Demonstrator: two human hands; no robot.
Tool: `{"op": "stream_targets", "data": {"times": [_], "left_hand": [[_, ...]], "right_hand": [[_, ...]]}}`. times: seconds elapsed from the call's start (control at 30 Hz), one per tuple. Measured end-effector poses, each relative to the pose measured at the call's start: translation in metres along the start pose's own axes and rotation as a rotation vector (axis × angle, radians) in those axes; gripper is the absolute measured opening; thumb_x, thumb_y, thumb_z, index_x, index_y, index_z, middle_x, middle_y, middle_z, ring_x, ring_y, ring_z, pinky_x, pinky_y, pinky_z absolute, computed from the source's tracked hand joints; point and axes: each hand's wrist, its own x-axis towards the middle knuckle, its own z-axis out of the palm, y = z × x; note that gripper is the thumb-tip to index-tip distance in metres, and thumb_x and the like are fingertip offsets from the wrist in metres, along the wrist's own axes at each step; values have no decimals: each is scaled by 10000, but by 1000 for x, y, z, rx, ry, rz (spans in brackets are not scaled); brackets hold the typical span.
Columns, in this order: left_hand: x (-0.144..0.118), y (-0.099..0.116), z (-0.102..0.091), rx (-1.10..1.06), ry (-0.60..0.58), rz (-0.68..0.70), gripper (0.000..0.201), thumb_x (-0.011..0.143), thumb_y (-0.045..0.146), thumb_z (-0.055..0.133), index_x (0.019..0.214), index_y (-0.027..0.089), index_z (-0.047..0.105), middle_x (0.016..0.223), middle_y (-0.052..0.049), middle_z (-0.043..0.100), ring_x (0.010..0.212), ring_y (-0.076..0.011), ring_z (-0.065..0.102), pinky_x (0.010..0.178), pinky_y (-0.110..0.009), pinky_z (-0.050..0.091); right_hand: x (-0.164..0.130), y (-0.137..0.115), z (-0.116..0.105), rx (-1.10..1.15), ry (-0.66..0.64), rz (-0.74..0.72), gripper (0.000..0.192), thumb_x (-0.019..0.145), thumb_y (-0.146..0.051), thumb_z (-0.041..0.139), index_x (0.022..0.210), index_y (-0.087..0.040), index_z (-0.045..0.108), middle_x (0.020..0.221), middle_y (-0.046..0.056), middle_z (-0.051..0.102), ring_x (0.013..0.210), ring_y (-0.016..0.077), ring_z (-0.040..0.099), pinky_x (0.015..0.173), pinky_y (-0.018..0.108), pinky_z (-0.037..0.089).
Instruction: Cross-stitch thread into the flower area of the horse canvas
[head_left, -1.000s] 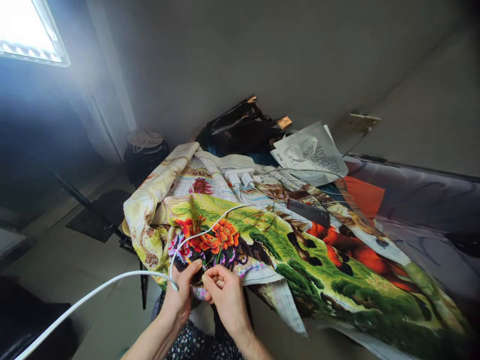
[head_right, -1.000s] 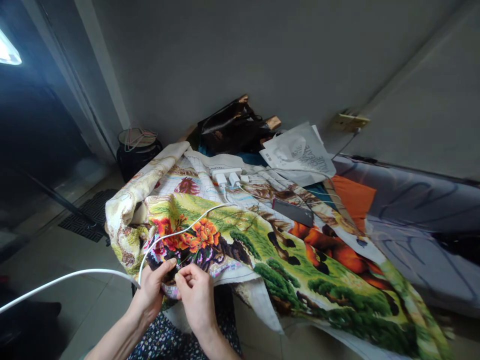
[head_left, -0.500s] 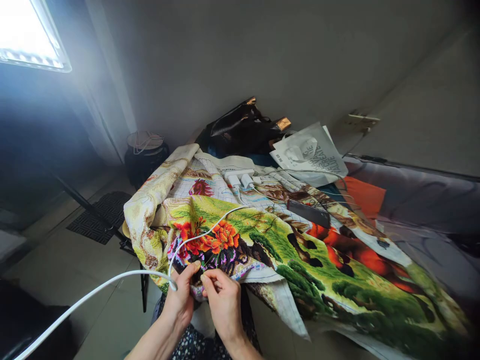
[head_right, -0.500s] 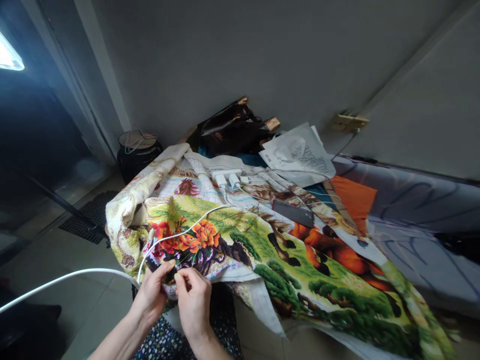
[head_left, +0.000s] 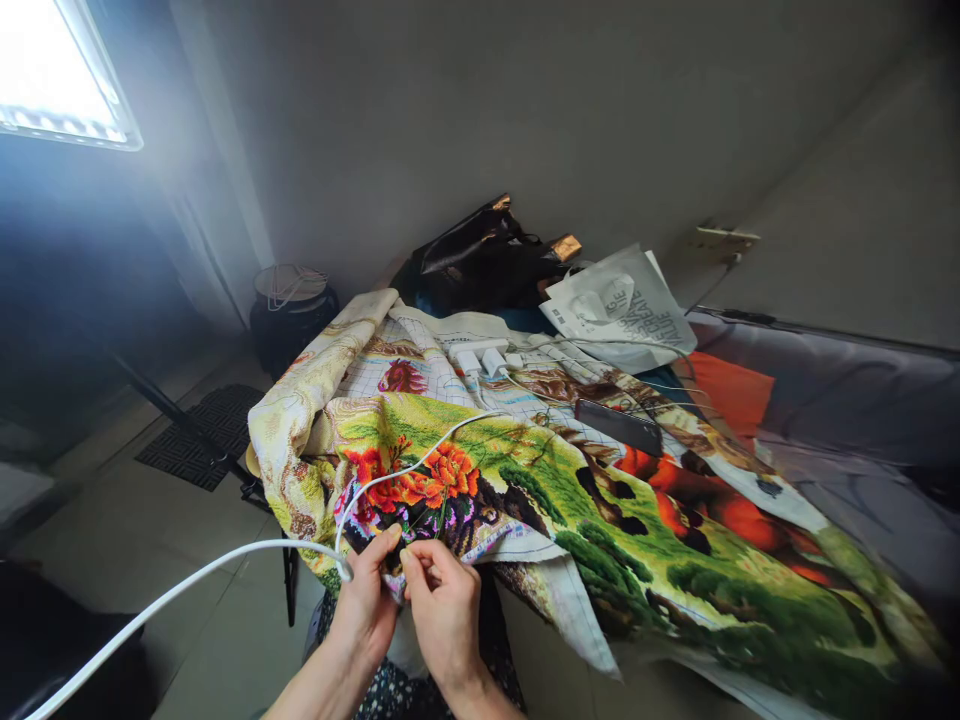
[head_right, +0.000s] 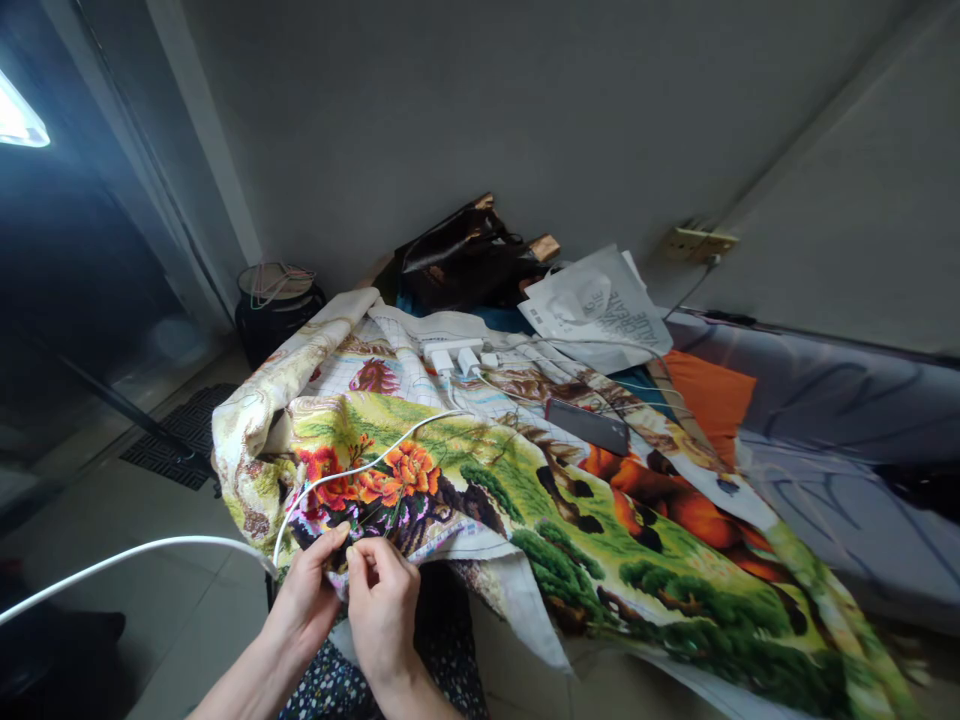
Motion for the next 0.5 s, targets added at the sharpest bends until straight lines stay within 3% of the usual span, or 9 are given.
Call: {"op": "stream_targets", "data": {"times": [0.13, 0.23, 0.43, 0.5], "left_hand": [[-4, 0, 0, -1, -26, -11, 164, 566, 164, 764, 644, 137, 622, 583, 25, 573, 526, -86, 508, 488, -206, 426], [-6, 0, 0, 17, -88, -5, 219, 572, 212, 791, 707, 141, 634, 628, 15, 604, 535, -93, 526, 500, -220, 431], [-6, 3, 0, 92, -192, 42, 274, 550, 242, 813, 756, 138, 664, 670, -9, 660, 587, -130, 590, 601, -262, 480], [-6, 3, 0, 114, -208, 69, 300, 550, 246, 813, 796, 141, 676, 712, -22, 686, 631, -149, 615, 641, -276, 492]], "right_hand": [[5, -7, -2, 134, 10, 81, 127, 849, -279, 519, 851, -177, 594, 605, 9, 608, 498, 144, 584, 482, 228, 469], [15, -13, -9, 156, -26, 88, 190, 844, -260, 505, 1001, -176, 571, 579, -28, 575, 476, 133, 576, 483, 217, 463], [36, -26, -30, -182, -253, -69, 148, 865, -195, 436, 787, -203, 562, 543, -34, 564, 450, 111, 535, 454, 196, 346], [40, -31, -35, -322, -271, -91, 118, 844, -175, 466, 836, -205, 579, 522, -36, 557, 460, 124, 530, 465, 211, 311]]}}
